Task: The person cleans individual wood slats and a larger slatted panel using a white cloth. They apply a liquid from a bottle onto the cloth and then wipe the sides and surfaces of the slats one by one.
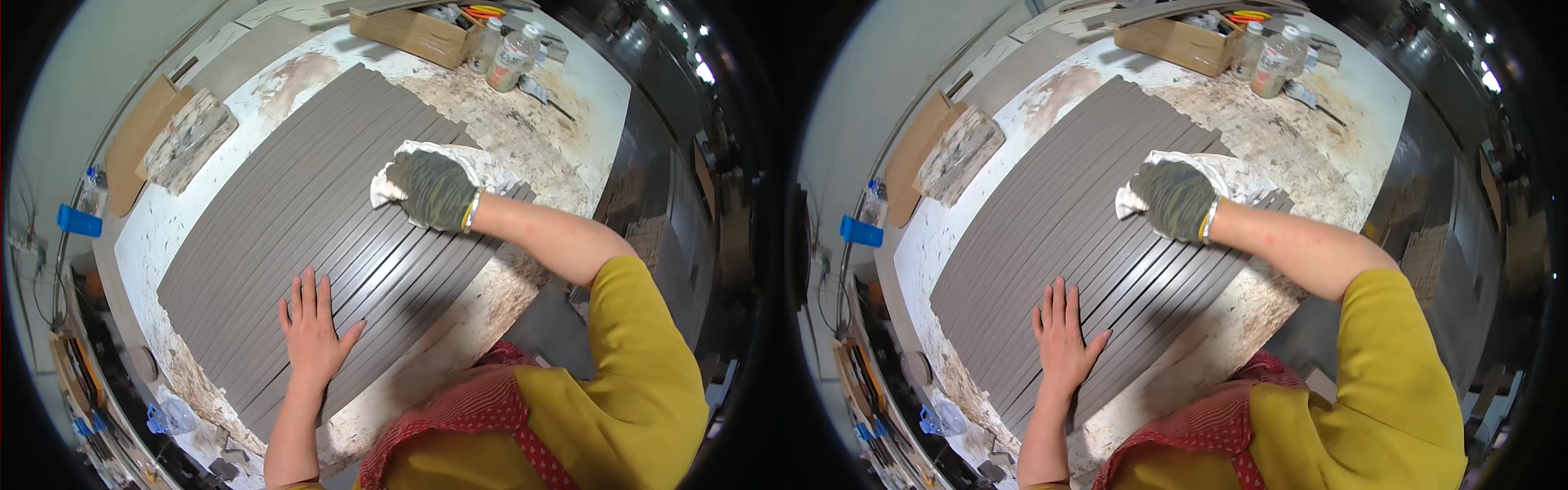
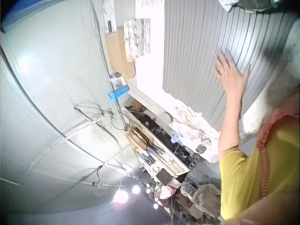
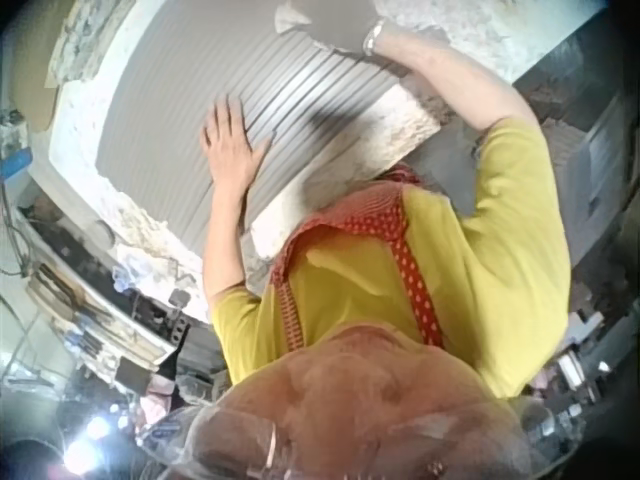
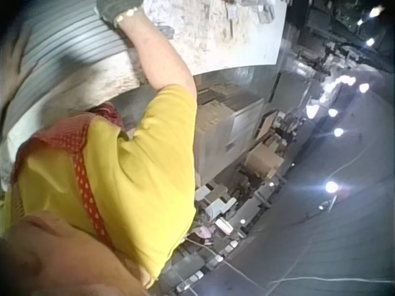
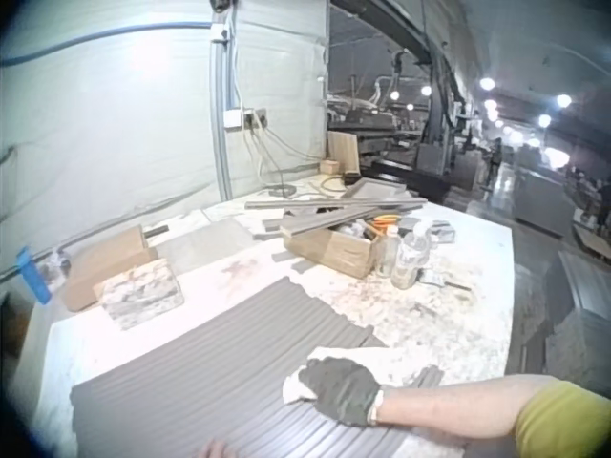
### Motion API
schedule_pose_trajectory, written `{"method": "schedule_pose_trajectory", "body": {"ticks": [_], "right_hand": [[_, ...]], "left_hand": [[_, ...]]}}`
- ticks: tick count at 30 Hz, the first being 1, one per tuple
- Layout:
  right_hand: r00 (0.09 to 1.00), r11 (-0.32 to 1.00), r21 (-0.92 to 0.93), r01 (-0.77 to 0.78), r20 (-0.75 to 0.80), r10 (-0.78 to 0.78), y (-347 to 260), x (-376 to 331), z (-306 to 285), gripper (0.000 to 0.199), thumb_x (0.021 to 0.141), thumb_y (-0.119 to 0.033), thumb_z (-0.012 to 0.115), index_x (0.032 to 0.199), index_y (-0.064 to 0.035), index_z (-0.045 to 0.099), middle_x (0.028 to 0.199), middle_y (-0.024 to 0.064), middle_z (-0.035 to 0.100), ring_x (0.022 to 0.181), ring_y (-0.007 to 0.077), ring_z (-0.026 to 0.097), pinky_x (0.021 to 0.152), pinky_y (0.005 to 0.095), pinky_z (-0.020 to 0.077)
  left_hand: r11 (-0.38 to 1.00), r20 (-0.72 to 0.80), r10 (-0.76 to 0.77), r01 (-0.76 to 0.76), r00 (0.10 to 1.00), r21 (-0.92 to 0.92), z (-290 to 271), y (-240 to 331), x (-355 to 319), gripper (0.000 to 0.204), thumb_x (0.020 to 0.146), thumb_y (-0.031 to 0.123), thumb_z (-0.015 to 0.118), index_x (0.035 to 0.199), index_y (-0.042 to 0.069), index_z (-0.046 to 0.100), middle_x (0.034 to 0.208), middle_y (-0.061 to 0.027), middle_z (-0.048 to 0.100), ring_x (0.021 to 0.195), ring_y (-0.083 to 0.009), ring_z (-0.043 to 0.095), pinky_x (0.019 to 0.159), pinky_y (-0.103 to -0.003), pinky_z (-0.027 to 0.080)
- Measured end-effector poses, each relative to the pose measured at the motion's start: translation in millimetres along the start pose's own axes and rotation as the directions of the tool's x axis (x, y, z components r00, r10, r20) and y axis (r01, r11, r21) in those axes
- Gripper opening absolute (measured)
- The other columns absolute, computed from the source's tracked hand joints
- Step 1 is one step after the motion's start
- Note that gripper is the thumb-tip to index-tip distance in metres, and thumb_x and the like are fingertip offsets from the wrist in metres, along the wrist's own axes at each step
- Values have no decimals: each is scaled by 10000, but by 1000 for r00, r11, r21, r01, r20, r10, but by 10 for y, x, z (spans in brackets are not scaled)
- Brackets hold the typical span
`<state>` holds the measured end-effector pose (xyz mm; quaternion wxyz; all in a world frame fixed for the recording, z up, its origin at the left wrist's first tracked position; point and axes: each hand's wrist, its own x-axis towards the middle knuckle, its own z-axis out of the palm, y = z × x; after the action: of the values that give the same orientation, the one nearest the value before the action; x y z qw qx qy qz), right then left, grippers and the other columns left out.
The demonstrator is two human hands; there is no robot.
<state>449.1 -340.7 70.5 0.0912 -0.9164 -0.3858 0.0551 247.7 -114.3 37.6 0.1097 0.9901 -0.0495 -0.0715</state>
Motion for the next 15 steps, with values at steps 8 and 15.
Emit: {"method": "schedule_pose_trajectory", "body": {"ticks": [8, 15], "right_hand": [[854, 862, -49, -504, -177, 489, 1483, -216, -485, 288, 707, -140, 681, 994, -117, 667, 860, 140, 666, 811, 272, 660, 776, 384, 507], [959, 961, -8, -278, 60, 278, 240, -328, -195, 320, 804, -361, 643, 979, -93, 657, 811, 122, 648, 767, 234, 649, 676, 496, 525]], "left_hand": [[1000, 31, 20, -20, 999, -23, -110, 25, 86, 851, 753, 403, 704, 1425, 33, 336, 1533, -165, 220, 1405, -359, 207, 1110, -542, 153], [987, -29, 154, -152, 988, 58, 12, 288, 579, 756, 825, 420, 635, 1427, 63, 349, 1528, -126, 255, 1391, -364, 239, 1102, -553, 174]]}}
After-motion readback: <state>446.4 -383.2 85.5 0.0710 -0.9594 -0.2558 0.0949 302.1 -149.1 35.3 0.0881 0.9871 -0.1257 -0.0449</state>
